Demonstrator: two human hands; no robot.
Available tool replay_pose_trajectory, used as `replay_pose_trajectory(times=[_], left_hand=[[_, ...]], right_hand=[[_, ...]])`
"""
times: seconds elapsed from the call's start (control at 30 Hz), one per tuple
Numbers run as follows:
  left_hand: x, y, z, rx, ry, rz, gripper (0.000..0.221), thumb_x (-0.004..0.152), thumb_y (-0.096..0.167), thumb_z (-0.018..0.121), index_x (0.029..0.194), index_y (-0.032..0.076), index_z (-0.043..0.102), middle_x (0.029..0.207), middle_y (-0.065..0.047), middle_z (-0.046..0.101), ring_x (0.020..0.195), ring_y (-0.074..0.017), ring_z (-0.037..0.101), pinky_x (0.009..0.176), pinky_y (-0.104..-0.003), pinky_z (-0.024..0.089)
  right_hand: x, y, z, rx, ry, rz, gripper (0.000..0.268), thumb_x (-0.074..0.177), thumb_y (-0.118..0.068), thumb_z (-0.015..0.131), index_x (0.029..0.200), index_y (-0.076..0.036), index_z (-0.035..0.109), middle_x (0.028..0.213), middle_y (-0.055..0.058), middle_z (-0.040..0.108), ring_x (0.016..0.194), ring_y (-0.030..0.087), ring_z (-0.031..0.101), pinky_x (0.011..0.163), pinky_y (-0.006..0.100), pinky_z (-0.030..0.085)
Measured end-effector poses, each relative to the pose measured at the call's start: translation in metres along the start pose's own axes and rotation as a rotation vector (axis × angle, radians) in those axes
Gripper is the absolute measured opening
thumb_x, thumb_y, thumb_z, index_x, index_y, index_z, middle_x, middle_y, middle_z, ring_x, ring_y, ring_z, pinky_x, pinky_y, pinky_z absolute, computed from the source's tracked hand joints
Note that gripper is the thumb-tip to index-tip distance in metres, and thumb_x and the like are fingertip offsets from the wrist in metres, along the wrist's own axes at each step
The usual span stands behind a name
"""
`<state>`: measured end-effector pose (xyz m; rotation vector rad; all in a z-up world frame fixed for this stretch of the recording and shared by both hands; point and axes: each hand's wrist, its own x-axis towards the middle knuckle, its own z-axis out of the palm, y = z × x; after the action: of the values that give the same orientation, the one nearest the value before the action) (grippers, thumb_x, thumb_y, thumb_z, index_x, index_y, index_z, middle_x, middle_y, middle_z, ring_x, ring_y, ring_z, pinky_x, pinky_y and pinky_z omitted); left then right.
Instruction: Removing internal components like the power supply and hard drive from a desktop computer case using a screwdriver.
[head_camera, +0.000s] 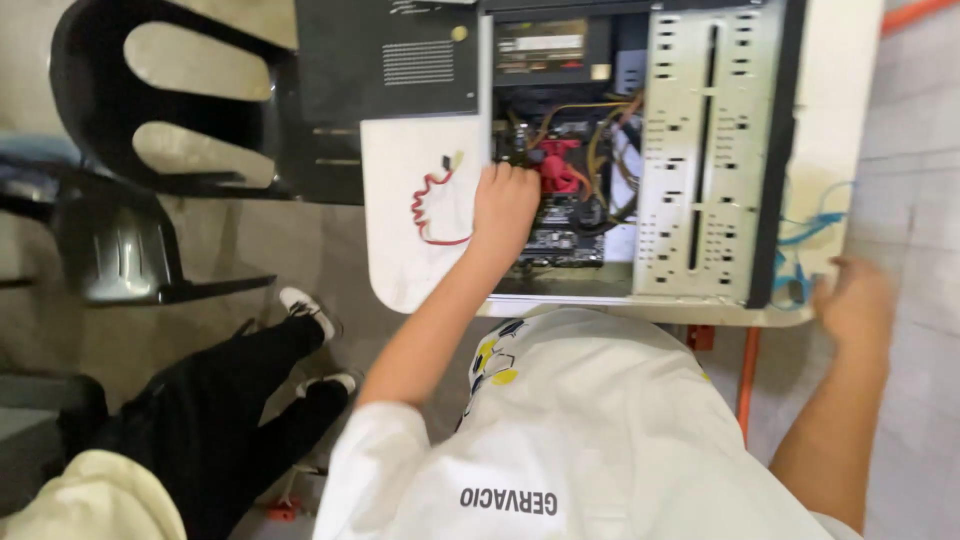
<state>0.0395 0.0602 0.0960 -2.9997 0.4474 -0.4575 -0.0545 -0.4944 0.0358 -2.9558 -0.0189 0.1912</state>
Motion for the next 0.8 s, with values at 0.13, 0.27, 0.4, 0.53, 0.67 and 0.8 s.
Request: replay_pose_trajectory(times=[0.13,0.27,0.4,0.53,0.67,0.8], left_hand=[[0.05,0.017,0.032,0.353,-1.021,0.071,0.037,0.102,0.022,0.045,0.128,0.028,0.071,0.126,0.003,0.073,0.121,-0.0214,0.06,0.093,-0.047,0.027],[0.06,0.003,0.031,0.145,-1.154,-0.103,0.017,0.09,0.016,0.068,0.105,0.022,0.073,0.106,0.003,0.073,0.095,-0.019,0.07,0.073,-0.031,0.051],[0.02,0.017,0.044,0.067,-0.683,-0.268,0.023,0.087,0.002,0.065,0.085,0.022,0.075,0.084,0.001,0.076,0.077,-0.0205,0.075,0.057,-0.032,0.055],[-0.01,0.027,0.025,0.041,-0.889,-0.278,0.027,0.083,0.002,0.071,0.104,0.018,0.071,0.1,0.001,0.074,0.087,-0.0211,0.076,0.061,-0.033,0.059],[-0.029,0.024,-0.001,0.132,-0.699,-0.311,0.033,0.078,0.01,0.074,0.107,0.011,0.06,0.088,0.002,0.071,0.069,-0.0192,0.074,0.05,-0.034,0.056],[-0.001,-0.023,-0.041,0.135,-0.081,-0.084,0.015,0.08,0.009,0.064,0.09,0.02,0.061,0.077,0.002,0.063,0.069,-0.0251,0.065,0.078,-0.044,0.049]], right_hand=[[-0.015,-0.009,0.035,0.056,-0.214,0.172,0.044,0.097,-0.029,0.069,0.13,-0.002,0.075,0.11,0.031,0.075,0.104,0.049,0.07,0.09,0.053,0.054],[-0.021,-0.036,0.029,0.267,-0.228,0.191,0.046,0.095,-0.022,0.066,0.137,-0.003,0.067,0.125,0.027,0.06,0.118,0.042,0.058,0.101,0.051,0.047],[-0.021,-0.055,0.021,0.299,-0.236,0.238,0.047,0.093,-0.022,0.068,0.137,-0.007,0.065,0.13,0.023,0.051,0.124,0.039,0.054,0.099,0.054,0.048],[-0.015,-0.063,0.017,0.24,-0.162,0.23,0.045,0.097,-0.026,0.069,0.137,-0.005,0.067,0.123,0.022,0.054,0.113,0.041,0.058,0.094,0.051,0.05],[-0.012,-0.078,0.006,0.248,-0.243,0.27,0.041,0.097,-0.025,0.066,0.133,-0.006,0.066,0.128,0.023,0.046,0.114,0.043,0.054,0.088,0.055,0.053],[-0.017,-0.051,0.048,0.154,-0.074,0.128,0.035,0.095,-0.023,0.068,0.127,-0.01,0.071,0.121,0.025,0.05,0.106,0.052,0.057,0.086,0.061,0.052]])
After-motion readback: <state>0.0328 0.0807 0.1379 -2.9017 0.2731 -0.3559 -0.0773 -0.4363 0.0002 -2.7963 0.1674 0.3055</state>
